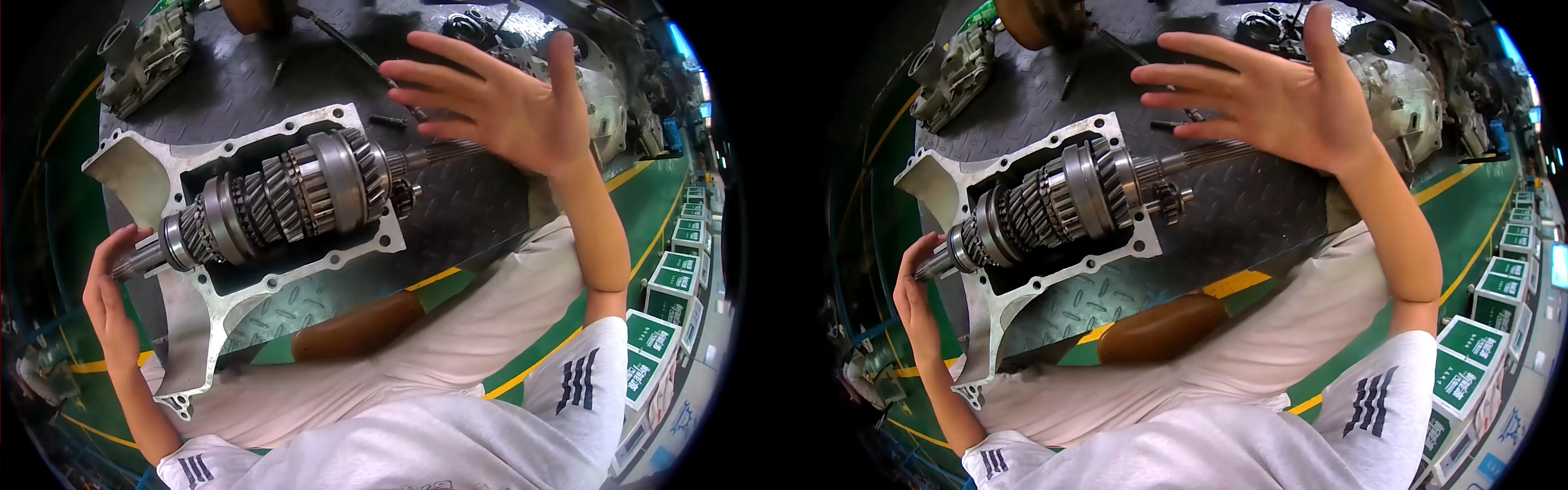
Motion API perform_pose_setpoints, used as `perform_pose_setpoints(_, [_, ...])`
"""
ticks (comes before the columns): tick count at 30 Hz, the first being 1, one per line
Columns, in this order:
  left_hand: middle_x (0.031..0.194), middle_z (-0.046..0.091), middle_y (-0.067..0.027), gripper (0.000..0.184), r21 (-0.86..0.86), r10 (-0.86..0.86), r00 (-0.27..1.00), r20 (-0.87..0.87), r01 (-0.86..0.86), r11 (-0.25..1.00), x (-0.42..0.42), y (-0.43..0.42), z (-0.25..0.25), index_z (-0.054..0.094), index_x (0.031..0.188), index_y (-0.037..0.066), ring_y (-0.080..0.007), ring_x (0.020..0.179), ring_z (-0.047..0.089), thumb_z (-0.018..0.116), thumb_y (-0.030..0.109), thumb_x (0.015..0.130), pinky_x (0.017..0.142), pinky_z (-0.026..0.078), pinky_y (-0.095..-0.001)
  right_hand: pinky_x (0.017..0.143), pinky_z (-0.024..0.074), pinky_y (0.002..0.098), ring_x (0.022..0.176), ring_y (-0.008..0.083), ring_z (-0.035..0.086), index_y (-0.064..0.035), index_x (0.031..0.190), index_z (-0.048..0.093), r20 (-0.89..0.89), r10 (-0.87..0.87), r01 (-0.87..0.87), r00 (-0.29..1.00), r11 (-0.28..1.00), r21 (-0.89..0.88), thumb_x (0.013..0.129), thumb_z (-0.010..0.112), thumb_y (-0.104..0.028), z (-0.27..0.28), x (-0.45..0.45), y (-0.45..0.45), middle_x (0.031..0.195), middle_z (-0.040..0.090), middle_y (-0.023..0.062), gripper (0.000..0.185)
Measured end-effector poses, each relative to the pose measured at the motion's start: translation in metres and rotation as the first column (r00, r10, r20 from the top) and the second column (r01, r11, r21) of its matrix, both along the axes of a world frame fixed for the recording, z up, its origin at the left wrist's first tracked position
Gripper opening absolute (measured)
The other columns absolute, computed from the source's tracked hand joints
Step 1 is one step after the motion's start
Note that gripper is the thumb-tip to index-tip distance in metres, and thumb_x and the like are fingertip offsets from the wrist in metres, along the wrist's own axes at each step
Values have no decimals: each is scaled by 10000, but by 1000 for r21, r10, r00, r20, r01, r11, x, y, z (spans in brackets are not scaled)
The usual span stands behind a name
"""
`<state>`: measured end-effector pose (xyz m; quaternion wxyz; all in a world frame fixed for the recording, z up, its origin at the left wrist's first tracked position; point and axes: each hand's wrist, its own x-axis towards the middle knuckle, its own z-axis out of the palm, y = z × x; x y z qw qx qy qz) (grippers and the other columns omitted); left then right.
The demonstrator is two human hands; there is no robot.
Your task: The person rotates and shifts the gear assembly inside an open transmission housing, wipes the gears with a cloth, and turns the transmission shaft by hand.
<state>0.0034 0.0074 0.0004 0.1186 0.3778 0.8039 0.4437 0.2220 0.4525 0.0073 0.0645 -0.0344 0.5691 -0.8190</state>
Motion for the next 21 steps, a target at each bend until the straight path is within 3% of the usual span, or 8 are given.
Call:
perform_pose_setpoints(2, [1236, 705, -168, 574, -7, 10, 1000, 10, -10, 1000, -2, -2, -1, 633, 1308, -51, -254, 1220, 637, 366, 419, 1115, 1114, 414, -369, 1235, 307, 478, 1584, 378, 243, -36, 1677, 109, -5, 40, -39, 999, 956, -291, 808, 291, -1003, -6, -2, -4, 1712, 186, 260, 1312])
perform_pose_setpoints(7, [1090, 709, -99, 458, -128, 94, 992, -83, -104, 986, -5, -13, -2, 681, 1154, -29, -159, 1011, 612, 447, 361, 1106, 911, 445, -285, 1264, 238, 468, 1601, 368, 190, -58, 1684, 92, 22, 54, -43, 998, 935, -352, 809, 294, -1001, -14, 0, -10, 1725, 146, 250, 1301])
perform_pose_setpoints(10, [986, 665, -58, 394, -126, 109, 994, -26, -111, 986, -12, -24, -6, 668, 1084, -27, -117, 914, 549, 482, 320, 1097, 816, 418, -259, 1266, 228, 466, 1563, 345, 302, -66, 1666, 235, 36, 15, -2, 999, 944, -329, 836, 158, -989, -11, 0, -11, 1680, 306, 235, 1244])
perform_pose_setpoints(12, [942, 630, -39, 370, -121, 98, 995, -29, -101, 988, -11, -22, -4, 662, 1069, -30, -106, 875, 525, 489, 295, 1091, 785, 405, -253, 1221, 333, 448, 1450, 341, 481, -58, 1604, 394, -10, -40, 41, 999, 971, 234, 966, 308, -845, -7, 1, -7, 1555, 506, 232, 1017])
perform_pose_setpoints(13, [897, 596, -19, 345, -114, 90, 996, -30, -92, 989, -9, -19, -2, 657, 1055, -33, -96, 836, 501, 495, 271, 1085, 754, 392, -246, 1038, 497, 408, 1170, 317, 673, -45, 1417, 592, -139, -155, 206, 978, 818, 537, 1045, 563, -507, -8, 3, -11, 1249, 719, 181, 594])
perform_pose_setpoints(15, [849, 553, -1, 274, -49, 92, 994, -63, -95, 994, -1, -7, 0, 663, 1053, -31, -89, 789, 465, 499, 188, 1060, 719, 370, -244, 828, 531, 401, 934, 316, 684, -21, 1227, 649, -323, 57, 322, 945, 25, 946, 955, 697, -192, 4, 7, -22, 991, 719, 145, 325])
perform_pose_setpoints(19, [839, 617, -44, 219, -118, 51, 999, -1, -51, 992, 1, -2, 16, 663, 998, -27, -121, 788, 549, 529, 142, 1033, 716, 442, -266, 773, 493, 462, 879, 410, 627, -19, 1128, 620, -164, 44, 154, 986, 165, 974, 867, 709, -134, 14, 10, -49, 904, 642, 191, 299])
perform_pose_setpoints(21, [869, 707, -131, 205, -120, 58, 997, 50, -51, 991, 3, -2, 20, 684, 1016, -10, -196, 835, 678, 589, 172, 1020, 761, 522, -344, 862, 514, 483, 999, 459, 620, 3, 1163, 598, -285, 60, 288, 957, -47, 956, 778, 726, -61, -8, 21, -51, 1055, 648, 238, 410])
